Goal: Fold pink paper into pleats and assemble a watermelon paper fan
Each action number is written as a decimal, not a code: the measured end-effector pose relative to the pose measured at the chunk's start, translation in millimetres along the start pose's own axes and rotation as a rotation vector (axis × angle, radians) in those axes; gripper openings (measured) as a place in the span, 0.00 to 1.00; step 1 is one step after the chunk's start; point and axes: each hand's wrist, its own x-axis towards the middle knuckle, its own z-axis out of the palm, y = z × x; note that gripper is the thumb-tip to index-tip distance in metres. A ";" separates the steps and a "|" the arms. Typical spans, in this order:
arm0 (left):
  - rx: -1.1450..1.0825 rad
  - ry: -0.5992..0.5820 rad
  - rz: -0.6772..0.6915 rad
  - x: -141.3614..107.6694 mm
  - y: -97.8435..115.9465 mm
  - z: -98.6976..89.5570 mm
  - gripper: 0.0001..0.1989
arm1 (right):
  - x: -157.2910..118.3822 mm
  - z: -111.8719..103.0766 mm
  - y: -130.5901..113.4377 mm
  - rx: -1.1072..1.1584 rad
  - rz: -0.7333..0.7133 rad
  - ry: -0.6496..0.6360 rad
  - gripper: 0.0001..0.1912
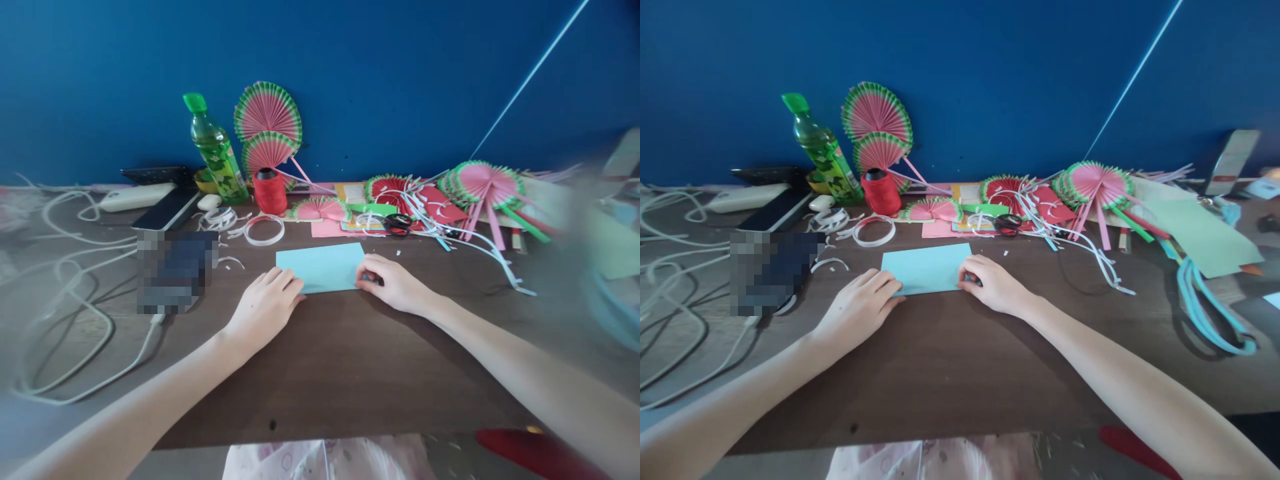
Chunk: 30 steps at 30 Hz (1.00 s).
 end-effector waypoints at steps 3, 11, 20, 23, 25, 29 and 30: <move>0.030 -0.020 0.032 12.4 -1.7 2.8 0.09 | 0.3 0.9 1.5 -0.074 -0.044 0.026 0.03; 0.044 0.022 0.142 28.0 5.2 11.6 0.09 | 0.9 0.5 3.9 -0.149 -0.234 0.089 0.06; 0.039 0.036 0.126 26.2 4.7 12.8 0.09 | 0.6 1.1 2.1 -0.201 -0.245 0.119 0.10; -0.148 0.026 0.016 30.2 3.8 15.8 0.08 | -0.1 1.7 1.8 -0.167 -0.192 0.128 0.08; -0.327 -0.005 -0.073 33.8 3.4 16.8 0.05 | 0.2 2.1 1.7 -0.121 -0.126 0.121 0.07; -0.471 -0.052 -0.116 38.0 5.0 18.3 0.07 | 2.3 2.5 2.7 -0.034 -0.040 0.101 0.04; -0.432 -0.049 -0.097 37.9 6.2 18.7 0.07 | 2.9 2.5 3.1 -0.031 -0.042 0.102 0.04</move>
